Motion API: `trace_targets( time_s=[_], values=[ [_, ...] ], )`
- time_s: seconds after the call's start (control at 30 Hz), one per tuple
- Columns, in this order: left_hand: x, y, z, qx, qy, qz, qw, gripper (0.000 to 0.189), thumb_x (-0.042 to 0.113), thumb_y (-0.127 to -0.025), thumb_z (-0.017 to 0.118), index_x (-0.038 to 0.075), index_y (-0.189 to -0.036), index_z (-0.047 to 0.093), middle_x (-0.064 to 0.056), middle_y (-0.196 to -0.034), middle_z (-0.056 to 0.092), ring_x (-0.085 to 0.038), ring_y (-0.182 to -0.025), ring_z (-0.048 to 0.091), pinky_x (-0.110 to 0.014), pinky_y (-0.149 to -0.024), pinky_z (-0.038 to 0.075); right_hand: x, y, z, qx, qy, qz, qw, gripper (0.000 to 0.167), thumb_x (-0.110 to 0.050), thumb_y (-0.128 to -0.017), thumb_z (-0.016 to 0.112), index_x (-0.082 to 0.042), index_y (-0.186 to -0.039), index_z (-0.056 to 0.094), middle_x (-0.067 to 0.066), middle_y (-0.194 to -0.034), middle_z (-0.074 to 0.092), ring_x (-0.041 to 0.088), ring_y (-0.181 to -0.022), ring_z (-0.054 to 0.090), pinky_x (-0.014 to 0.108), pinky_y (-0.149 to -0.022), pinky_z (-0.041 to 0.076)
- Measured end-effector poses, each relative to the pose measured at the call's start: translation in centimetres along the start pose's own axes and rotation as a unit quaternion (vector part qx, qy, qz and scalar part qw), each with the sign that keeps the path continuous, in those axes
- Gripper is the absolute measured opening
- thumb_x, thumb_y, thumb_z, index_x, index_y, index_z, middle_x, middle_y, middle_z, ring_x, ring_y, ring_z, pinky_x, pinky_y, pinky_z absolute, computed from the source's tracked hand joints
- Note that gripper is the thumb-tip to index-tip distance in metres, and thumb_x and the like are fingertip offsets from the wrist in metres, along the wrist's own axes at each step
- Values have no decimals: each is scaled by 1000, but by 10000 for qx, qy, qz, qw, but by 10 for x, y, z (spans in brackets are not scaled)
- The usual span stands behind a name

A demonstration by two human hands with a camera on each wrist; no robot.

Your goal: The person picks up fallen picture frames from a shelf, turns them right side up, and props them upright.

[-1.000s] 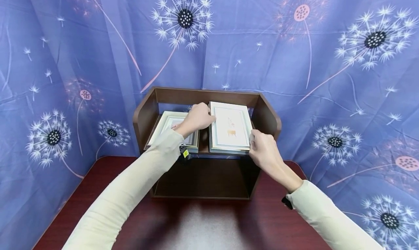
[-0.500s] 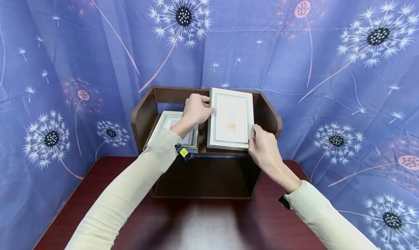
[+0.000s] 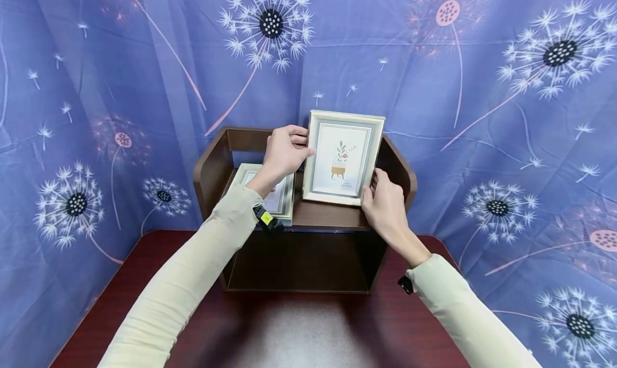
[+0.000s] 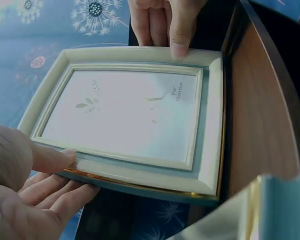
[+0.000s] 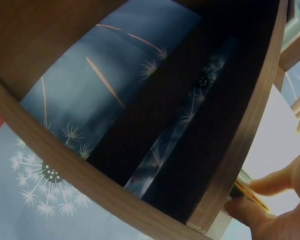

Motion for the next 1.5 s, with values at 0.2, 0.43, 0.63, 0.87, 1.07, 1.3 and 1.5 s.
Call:
trace_targets(
  time_s=[0.2, 0.43, 0.63, 0.87, 1.07, 1.3, 1.5],
  values=[
    [3, 10, -3, -64, 126, 398, 9991, 41, 8, -92, 80, 6, -131, 67, -12, -121, 78, -24, -110, 77, -35, -96, 63, 1, 2, -2, 74, -52, 3, 10000, 43, 1, -100, 58, 15, -140, 53, 31, -131, 69, 42, -120, 72, 50, -97, 62],
    [2, 25, -6, -99, 312, 739, 9967, 38, 6, -91, 80, 4, -126, 66, -15, -120, 78, -26, -108, 78, -37, -94, 63, 1, 10, -2, 97, 52, -145, 9998, 38, 0, -101, 59, 12, -136, 56, 31, -122, 73, 42, -111, 74, 51, -89, 63],
    [0, 34, -5, -62, 195, 1018, 9946, 35, 5, -91, 80, 4, -122, 65, -15, -118, 79, -26, -104, 79, -41, -92, 63, 2, 17, -2, 75, 87, -177, 9998, 36, -2, -102, 59, 10, -135, 57, 30, -119, 75, 43, -106, 75, 54, -84, 62],
    [-2, 32, -3, 11, 183, 985, 9950, 34, 6, -92, 80, 4, -123, 66, -15, -120, 78, -26, -106, 79, -41, -94, 63, 5, 18, 2, 52, 80, -169, 9998, 37, -3, -103, 57, 10, -138, 56, 32, -118, 74, 46, -103, 74, 57, -83, 61],
    [-2, 33, -5, 68, 224, 924, 9954, 33, 6, -92, 81, 2, -122, 67, -17, -119, 78, -28, -107, 78, -41, -95, 63, 5, 17, 3, 45, 136, -213, 9997, 39, -2, -103, 56, 12, -139, 54, 33, -117, 73, 48, -102, 74, 58, -83, 60],
    [-2, 29, -6, 134, 208, 854, 9960, 33, 7, -92, 80, 3, -123, 69, -17, -119, 78, -28, -107, 78, -40, -94, 63, 3, 21, 1, 33, 14, -119, 9999, 41, -2, -102, 59, 14, -139, 52, 33, -121, 71, 46, -108, 73, 57, -89, 60],
    [-5, 20, -5, 126, 287, 695, 9971, 34, 5, -93, 78, 1, -126, 70, -18, -121, 78, -29, -112, 77, -39, -97, 63, -4, 29, -1, 94, -358, -88, 9993, 42, -3, -100, 65, 13, -138, 53, 30, -122, 71, 41, -111, 75, 51, -91, 63]
  ],
)
Point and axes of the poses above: each hand's wrist, its own y-axis away from the middle knuckle, its own z-axis out of the palm, x = y × z, the point moved 6 cm from there along -y, towards the middle knuckle
